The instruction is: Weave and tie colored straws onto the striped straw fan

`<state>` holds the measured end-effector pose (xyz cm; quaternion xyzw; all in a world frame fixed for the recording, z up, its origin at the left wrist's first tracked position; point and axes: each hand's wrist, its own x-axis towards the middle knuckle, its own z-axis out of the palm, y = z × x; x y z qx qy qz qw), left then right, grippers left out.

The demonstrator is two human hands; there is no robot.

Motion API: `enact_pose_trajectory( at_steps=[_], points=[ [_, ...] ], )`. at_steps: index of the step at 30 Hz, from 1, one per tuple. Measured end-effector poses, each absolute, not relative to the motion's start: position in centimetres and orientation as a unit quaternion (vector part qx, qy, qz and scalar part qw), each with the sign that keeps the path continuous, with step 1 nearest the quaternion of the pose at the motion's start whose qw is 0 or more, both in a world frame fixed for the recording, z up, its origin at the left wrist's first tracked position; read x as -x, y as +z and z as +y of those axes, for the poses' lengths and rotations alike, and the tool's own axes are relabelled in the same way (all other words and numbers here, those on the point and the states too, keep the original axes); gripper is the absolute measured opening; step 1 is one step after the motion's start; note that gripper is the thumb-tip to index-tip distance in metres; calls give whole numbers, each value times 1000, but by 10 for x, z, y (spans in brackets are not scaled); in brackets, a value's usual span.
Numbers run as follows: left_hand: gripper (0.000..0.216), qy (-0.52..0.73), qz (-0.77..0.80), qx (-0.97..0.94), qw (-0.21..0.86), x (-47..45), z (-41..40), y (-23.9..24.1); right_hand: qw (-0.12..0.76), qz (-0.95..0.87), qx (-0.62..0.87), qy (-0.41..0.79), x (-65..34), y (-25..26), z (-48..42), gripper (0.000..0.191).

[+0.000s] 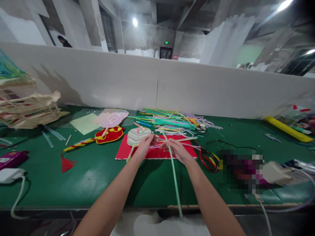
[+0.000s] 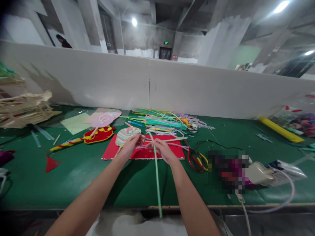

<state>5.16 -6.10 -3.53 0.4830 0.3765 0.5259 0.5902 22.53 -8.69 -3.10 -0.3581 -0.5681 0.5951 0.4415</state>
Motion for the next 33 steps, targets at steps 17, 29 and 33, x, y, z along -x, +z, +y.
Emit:
enact_pose_trajectory(
  at_steps=[17, 29, 33],
  points=[
    [30, 91, 766, -617, 154, 30, -107, -17, -108, -866, 487, -6, -279, -11, -41, 30],
    [22, 167, 709, -673, 129, 29, -94, -43, -41, -846, 529, -52, -310, 22, -15, 20],
    [23, 201, 708, -668, 112, 24, -98, -37, 18, -777, 615, -131, -325, 47, 2, 24]
  ],
)
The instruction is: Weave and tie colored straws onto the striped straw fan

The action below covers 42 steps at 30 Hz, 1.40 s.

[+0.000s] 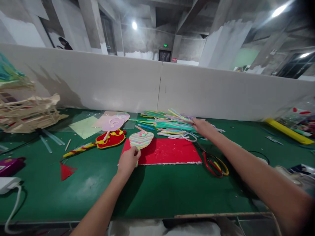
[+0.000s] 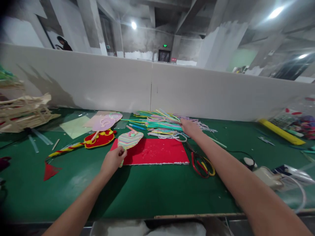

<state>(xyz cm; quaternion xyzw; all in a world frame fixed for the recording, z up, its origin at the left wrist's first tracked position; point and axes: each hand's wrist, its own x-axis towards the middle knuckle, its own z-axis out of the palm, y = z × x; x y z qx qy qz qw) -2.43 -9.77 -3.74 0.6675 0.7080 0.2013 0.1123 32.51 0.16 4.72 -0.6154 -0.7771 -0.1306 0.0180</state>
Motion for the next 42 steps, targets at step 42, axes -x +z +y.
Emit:
enact_pose_trajectory(
  at_steps=[42],
  points=[
    [32, 115, 661, -732, 119, -38, -95, 2, 27, -767, 637, -71, -338, -29, 120, 34]
  ],
)
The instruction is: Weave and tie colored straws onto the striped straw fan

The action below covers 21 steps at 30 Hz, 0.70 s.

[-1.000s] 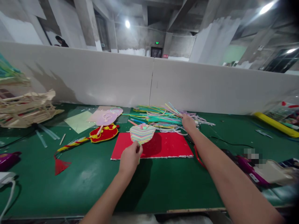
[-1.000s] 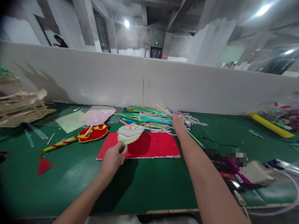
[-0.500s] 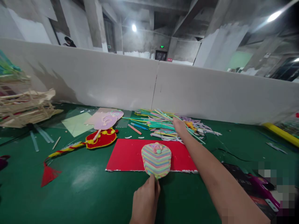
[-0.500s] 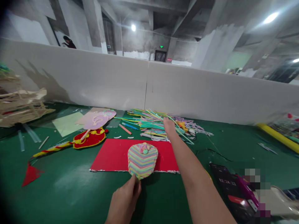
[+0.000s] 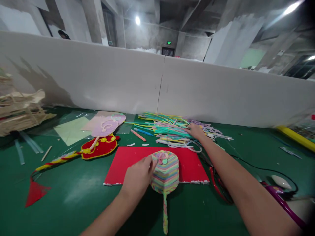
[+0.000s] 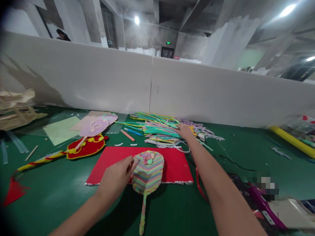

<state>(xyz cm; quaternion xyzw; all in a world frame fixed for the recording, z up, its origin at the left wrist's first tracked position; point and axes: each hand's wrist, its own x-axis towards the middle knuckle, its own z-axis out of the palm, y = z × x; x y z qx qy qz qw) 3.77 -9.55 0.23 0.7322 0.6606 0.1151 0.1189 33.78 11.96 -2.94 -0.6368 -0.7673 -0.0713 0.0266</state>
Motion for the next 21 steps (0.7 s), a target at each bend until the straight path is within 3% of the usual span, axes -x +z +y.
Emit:
enact_pose_trajectory(
  at_steps=[5, 11, 21],
  points=[
    [30, 172, 649, -739, 52, -23, -58, -29, 53, -760, 643, -85, -336, -12, 131, 36],
    [30, 239, 660, -705, 101, -15, -51, -51, 99, -738, 652, -144, -326, 5, 146, 37],
    [30, 285, 668, -669, 160, -11, -46, -54, 79, -756, 642, -105, -314, -26, 149, 35]
  ],
)
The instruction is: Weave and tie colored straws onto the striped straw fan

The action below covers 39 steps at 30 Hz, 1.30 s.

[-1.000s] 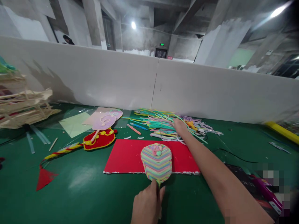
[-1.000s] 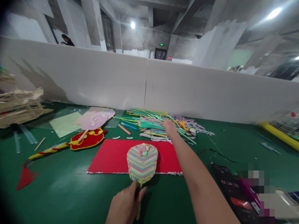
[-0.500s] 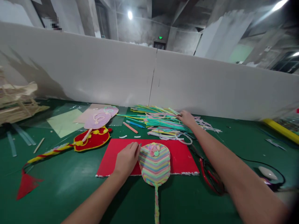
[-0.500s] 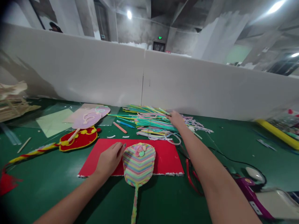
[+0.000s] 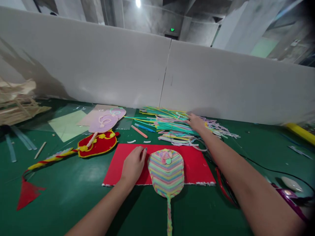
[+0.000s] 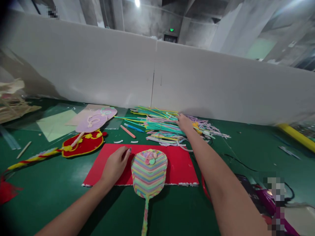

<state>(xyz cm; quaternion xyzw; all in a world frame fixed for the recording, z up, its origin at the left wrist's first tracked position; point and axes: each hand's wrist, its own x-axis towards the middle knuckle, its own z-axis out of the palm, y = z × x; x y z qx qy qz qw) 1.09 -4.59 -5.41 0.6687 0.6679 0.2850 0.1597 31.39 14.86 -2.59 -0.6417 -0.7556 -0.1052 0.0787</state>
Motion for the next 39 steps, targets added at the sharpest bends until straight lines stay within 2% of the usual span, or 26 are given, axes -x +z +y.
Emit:
enact_pose_trajectory(
  at_steps=[5, 9, 12, 15, 17, 22, 25, 32, 39],
  points=[
    [26, 289, 654, -676, 178, -8, -43, -61, 158, -775, 608, -60, -290, -13, 130, 39],
    [27, 334, 632, -657, 238, -4, -42, -61, 192, -871, 451, 16, -251, 3, 66, 36],
    [35, 383, 605, -608, 342, -6, -45, -51, 178, -904, 387, 43, -234, 9, 6, 33],
    [49, 369, 563, -524, 521, -11, -52, -39, 157, -911, 380, 17, -233, 8, -35, 29],
    [43, 349, 519, -511, 590, -14, -56, -35, 152, -912, 382, 11, -236, 5, -48, 27],
    [28, 330, 453, -495, 664, -19, -59, -39, 122, -924, 362, 25, -237, -4, -59, 28],
    [25, 333, 455, -471, 679, -19, -58, -40, 116, -927, 354, 44, -235, -6, -60, 28],
    [17, 368, 514, -456, 627, -13, -53, -37, 138, -908, 387, 75, -260, -1, -54, 25],
    [18, 236, 537, -533, 610, -3, -50, -36, 110, -910, 376, 134, -285, 1, -58, 24]
  ],
)
